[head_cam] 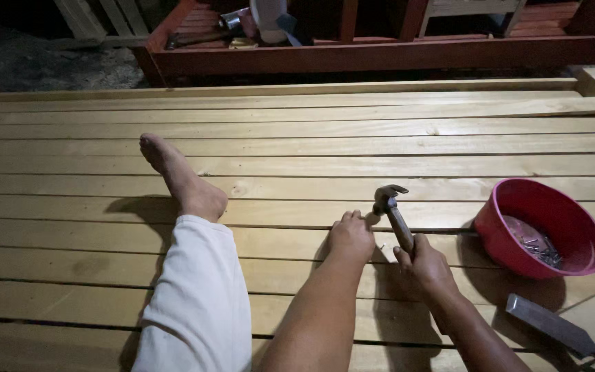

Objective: The person sits on the floor beside a wooden slat frame and hammers nails into the slats, taking nails from a pink bowl. They use a wood block to help position nails, then continue hammering nails along the frame and reach back into the bowl for more nails.

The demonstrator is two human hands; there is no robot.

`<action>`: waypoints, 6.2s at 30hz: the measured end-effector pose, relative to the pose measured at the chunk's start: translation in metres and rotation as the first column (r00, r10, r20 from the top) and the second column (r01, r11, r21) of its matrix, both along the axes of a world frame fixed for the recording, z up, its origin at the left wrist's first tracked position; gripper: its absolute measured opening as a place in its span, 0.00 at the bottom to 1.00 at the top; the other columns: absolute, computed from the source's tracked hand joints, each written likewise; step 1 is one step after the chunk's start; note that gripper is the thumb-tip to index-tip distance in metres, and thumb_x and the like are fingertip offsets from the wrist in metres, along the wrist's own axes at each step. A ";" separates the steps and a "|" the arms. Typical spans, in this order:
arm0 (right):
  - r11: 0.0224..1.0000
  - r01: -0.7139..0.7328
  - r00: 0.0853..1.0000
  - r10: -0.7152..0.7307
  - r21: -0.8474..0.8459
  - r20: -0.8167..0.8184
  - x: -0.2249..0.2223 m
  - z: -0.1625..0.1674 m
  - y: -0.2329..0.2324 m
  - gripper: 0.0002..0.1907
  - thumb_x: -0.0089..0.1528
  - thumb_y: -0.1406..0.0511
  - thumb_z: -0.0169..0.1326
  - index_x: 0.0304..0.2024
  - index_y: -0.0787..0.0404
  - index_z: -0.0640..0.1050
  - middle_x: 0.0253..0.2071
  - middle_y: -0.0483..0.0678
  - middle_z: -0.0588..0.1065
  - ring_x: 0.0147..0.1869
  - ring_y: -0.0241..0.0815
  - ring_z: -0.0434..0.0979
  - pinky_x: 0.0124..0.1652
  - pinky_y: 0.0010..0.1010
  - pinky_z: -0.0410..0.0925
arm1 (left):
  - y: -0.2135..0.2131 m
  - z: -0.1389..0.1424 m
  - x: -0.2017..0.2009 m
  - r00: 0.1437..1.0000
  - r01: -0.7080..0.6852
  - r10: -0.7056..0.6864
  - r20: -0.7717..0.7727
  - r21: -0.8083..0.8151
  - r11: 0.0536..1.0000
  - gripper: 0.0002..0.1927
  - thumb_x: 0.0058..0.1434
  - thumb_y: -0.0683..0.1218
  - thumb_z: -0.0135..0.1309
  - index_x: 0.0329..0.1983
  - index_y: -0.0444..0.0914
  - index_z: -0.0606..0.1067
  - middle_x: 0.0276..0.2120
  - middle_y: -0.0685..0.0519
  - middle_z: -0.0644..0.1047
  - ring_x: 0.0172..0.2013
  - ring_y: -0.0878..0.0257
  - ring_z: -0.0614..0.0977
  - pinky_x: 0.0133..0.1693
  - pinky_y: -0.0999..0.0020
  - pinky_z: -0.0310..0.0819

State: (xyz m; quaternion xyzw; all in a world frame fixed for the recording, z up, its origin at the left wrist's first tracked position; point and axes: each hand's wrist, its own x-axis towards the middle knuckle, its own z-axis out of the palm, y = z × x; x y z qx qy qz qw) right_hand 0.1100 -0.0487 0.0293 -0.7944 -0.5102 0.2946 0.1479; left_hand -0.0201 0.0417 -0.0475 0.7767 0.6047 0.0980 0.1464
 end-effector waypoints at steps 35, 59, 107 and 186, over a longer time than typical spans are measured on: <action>0.933 -0.244 0.872 0.091 0.265 0.482 0.072 -0.116 -0.066 0.46 0.60 0.36 0.41 0.73 0.53 0.60 0.78 0.55 0.48 0.81 0.54 0.40 0.71 0.53 0.37 | -0.025 -0.006 -0.020 0.997 0.040 -0.047 -0.056 -0.117 0.992 0.35 0.66 0.46 0.40 0.78 0.43 0.51 0.79 0.54 0.47 0.76 0.55 0.46 0.72 0.50 0.39; 0.940 -0.223 0.819 0.036 0.259 0.573 0.031 -0.089 -0.124 0.52 0.57 0.34 0.46 0.71 0.59 0.59 0.76 0.51 0.52 0.80 0.48 0.45 0.71 0.44 0.43 | -0.165 0.046 -0.064 0.984 0.110 -0.125 -0.124 -0.125 0.986 0.35 0.71 0.60 0.28 0.79 0.44 0.43 0.78 0.51 0.40 0.76 0.56 0.40 0.72 0.51 0.29; 0.989 -0.054 0.938 0.002 0.141 0.346 -0.012 -0.013 -0.121 0.41 0.56 0.55 0.66 0.69 0.51 0.64 0.55 0.50 0.73 0.61 0.51 0.70 0.60 0.44 0.64 | -0.237 0.042 -0.071 0.995 0.094 -0.097 -0.018 -0.120 0.988 0.37 0.66 0.64 0.41 0.76 0.50 0.54 0.76 0.49 0.47 0.75 0.53 0.44 0.71 0.49 0.30; 0.824 0.247 0.821 -0.457 0.509 0.342 0.118 0.060 -0.141 0.25 0.54 0.47 0.66 0.49 0.50 0.85 0.44 0.51 0.83 0.48 0.54 0.83 0.47 0.46 0.74 | -0.214 0.020 -0.061 0.995 0.074 -0.062 0.075 -0.172 0.982 0.30 0.67 0.50 0.43 0.74 0.47 0.60 0.76 0.47 0.51 0.75 0.51 0.47 0.71 0.46 0.37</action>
